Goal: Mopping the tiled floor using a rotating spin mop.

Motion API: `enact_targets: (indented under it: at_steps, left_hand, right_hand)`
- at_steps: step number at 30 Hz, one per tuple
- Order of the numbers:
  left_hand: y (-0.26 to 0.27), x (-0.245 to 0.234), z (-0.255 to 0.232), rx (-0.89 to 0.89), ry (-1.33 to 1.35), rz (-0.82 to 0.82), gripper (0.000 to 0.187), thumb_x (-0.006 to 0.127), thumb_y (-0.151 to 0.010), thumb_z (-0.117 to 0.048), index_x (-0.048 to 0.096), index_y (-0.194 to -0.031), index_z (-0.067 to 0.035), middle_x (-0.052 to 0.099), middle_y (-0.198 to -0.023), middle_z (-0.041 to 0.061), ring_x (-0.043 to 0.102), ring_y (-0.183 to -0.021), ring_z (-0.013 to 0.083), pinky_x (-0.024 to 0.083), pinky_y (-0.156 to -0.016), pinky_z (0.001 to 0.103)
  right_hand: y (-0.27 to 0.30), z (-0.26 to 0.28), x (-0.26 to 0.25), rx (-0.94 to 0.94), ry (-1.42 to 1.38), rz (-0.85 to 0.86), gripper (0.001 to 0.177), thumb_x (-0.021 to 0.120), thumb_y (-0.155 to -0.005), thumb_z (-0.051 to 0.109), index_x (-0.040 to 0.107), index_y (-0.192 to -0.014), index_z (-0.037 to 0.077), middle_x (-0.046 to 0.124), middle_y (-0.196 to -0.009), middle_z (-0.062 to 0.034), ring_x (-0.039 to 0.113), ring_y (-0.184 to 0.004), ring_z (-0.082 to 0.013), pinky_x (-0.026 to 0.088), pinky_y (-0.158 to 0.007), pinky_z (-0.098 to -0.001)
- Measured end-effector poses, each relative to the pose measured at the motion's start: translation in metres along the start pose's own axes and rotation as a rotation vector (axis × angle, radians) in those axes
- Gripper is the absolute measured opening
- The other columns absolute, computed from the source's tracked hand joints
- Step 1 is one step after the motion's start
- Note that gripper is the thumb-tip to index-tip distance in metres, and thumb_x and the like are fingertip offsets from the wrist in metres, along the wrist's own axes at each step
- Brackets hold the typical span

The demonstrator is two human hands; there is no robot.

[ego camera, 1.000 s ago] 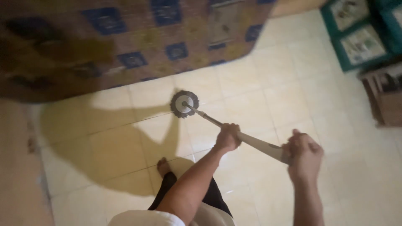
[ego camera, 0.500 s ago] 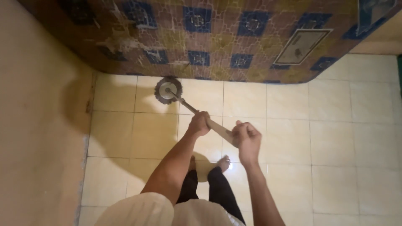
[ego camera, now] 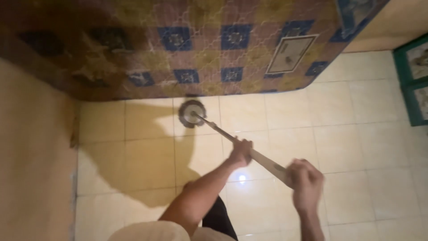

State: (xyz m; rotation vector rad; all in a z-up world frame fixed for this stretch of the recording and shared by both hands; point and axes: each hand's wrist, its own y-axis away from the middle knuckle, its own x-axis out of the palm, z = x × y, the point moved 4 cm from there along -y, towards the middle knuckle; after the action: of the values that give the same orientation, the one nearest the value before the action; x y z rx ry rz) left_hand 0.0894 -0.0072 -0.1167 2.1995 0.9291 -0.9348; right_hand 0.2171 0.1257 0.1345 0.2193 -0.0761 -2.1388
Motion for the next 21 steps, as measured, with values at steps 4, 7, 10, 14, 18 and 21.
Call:
enact_targets:
  at_steps: [4, 7, 10, 14, 18, 21]
  left_hand:
    - [-0.005, -0.032, -0.076, 0.039, 0.046, 0.129, 0.016, 0.061, -0.089, -0.014, 0.067, -0.101, -0.007, 0.067, -0.103, 0.018, 0.060, -0.114, 0.0364, 0.022, -0.123, 0.058]
    - [-0.006, -0.061, -0.096, 0.076, 0.035, 0.180, 0.018, 0.060, -0.091, -0.016, 0.068, -0.104, -0.007, 0.068, -0.110, 0.017, 0.058, -0.119, 0.0395, 0.034, -0.119, 0.051]
    - [0.002, -0.081, -0.081, 0.022, 0.032, 0.212, 0.020, 0.061, -0.088, -0.016, 0.069, -0.105, -0.009, 0.068, -0.117, 0.013, 0.055, -0.124, 0.0409, 0.046, -0.107, 0.049]
    - [0.029, -0.119, -0.041, -0.051, 0.125, 0.143, 0.021, 0.063, -0.086, -0.014, 0.070, -0.105, -0.011, 0.067, -0.120, 0.011, 0.050, -0.129, 0.0425, 0.050, -0.102, 0.050]
    - [0.074, -0.172, 0.040, -0.121, 0.108, 0.134, 0.023, 0.062, -0.086, -0.014, 0.070, -0.108, -0.011, 0.067, -0.121, 0.010, 0.051, -0.130, 0.0426, 0.050, -0.105, 0.048]
    - [0.109, -0.213, 0.114, -0.181, 0.087, 0.106, 0.022, 0.061, -0.089, -0.015, 0.071, -0.108, -0.011, 0.068, -0.121, 0.011, 0.052, -0.131, 0.0428, 0.049, -0.107, 0.047]
  right_hand:
    - [0.010, 0.051, -0.018, 0.061, 0.113, -0.173, 0.034, 0.053, -0.102, 0.014, 0.060, -0.071, 0.003, 0.055, -0.060, -0.0057, 0.044, -0.051, -0.0123, 0.034, -0.047, -0.0302]
    - [0.010, 0.061, -0.016, 0.071, 0.084, -0.302, 0.035, 0.055, -0.105, 0.016, 0.058, -0.072, 0.003, 0.055, -0.060, -0.0057, 0.044, -0.052, -0.0118, 0.036, -0.051, -0.0301]
    - [0.005, 0.061, 0.001, 0.044, 0.004, -0.338, 0.039, 0.057, -0.107, 0.017, 0.053, -0.070, 0.005, 0.052, -0.059, -0.0047, 0.044, -0.051, -0.0115, 0.047, -0.058, -0.0324]
    - [0.009, 0.072, 0.050, 0.034, -0.098, -0.314, 0.037, 0.060, -0.107, 0.014, 0.051, -0.073, 0.006, 0.047, -0.062, -0.0020, 0.041, -0.052, -0.0111, 0.054, -0.064, -0.0353]
    - [0.025, 0.069, 0.132, 0.077, -0.143, -0.248, 0.032, 0.062, -0.107, 0.013, 0.054, -0.078, 0.005, 0.046, -0.063, -0.0010, 0.042, -0.053, -0.0121, 0.054, -0.065, -0.0357]
    - [0.047, 0.081, 0.216, 0.093, -0.025, -0.159, 0.027, 0.063, -0.107, 0.015, 0.060, -0.083, 0.003, 0.053, -0.065, -0.0050, 0.052, -0.059, -0.0151, 0.054, -0.066, -0.0360]
